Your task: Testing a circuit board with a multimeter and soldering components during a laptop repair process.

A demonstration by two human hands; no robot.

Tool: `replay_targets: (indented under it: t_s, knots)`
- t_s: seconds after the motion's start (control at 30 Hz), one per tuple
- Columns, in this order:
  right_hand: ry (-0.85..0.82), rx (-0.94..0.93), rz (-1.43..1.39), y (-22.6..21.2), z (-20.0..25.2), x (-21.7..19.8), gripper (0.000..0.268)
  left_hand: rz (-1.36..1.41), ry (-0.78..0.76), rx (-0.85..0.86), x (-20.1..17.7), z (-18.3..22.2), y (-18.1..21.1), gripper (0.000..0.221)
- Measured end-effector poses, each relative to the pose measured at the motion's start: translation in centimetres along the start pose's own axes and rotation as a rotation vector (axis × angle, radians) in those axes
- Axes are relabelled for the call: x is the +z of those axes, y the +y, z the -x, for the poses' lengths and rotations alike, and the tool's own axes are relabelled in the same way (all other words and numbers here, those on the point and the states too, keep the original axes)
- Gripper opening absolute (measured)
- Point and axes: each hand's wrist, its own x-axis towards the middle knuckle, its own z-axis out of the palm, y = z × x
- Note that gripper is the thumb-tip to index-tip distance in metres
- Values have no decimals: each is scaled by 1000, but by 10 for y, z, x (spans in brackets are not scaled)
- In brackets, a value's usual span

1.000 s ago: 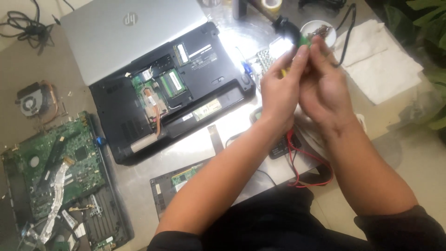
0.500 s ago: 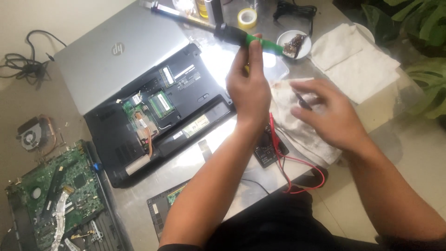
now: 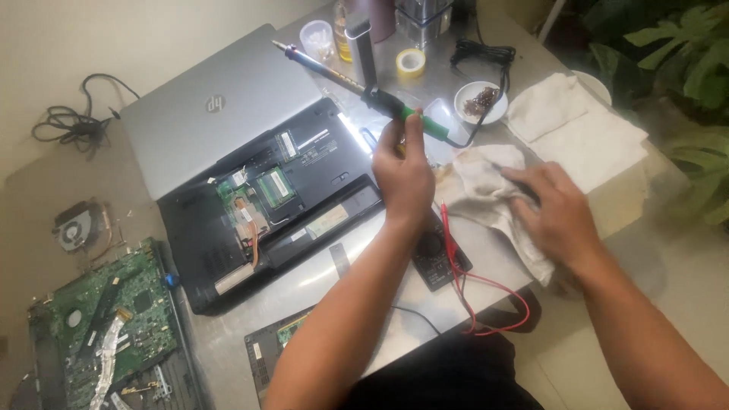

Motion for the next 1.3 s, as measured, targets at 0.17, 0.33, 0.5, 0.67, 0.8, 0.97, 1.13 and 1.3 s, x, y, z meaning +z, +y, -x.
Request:
replay_targets:
  t_s: [0.17, 0.33, 0.5, 0.67, 0.8, 0.97, 1.13, 1.3]
  knots:
    - [-15, -29, -9, 20, -22, -50, 40, -15, 2, -34, -10, -1, 4, 48]
    - [151, -48, -193, 68, -39, -74, 43, -41, -2, -25, -10, -2, 2, 44]
    - [369, -152, -207, 93, -55, -66, 37, -43, -11, -53, -12, -1, 1, 44]
    - [61, 249, 58, 93, -67, -50, 50, -5, -22, -28, -17, -2, -8, 44]
    - [-86, -9, 266, 148, -66, -25, 63, 5, -45, -12, -26, -6, -13, 45]
    - [-44, 24, 143, 60, -46, -57, 78, 24, -31, -41, -30, -8, -15, 47]
    - [-185, -205, -59, -44, -7, -37, 78, -12, -16, -15, -31, -12, -25, 43]
    - [-444, -171, 72, -119, 10, -6, 80, -18, -11, 7, -33, -12, -28, 46]
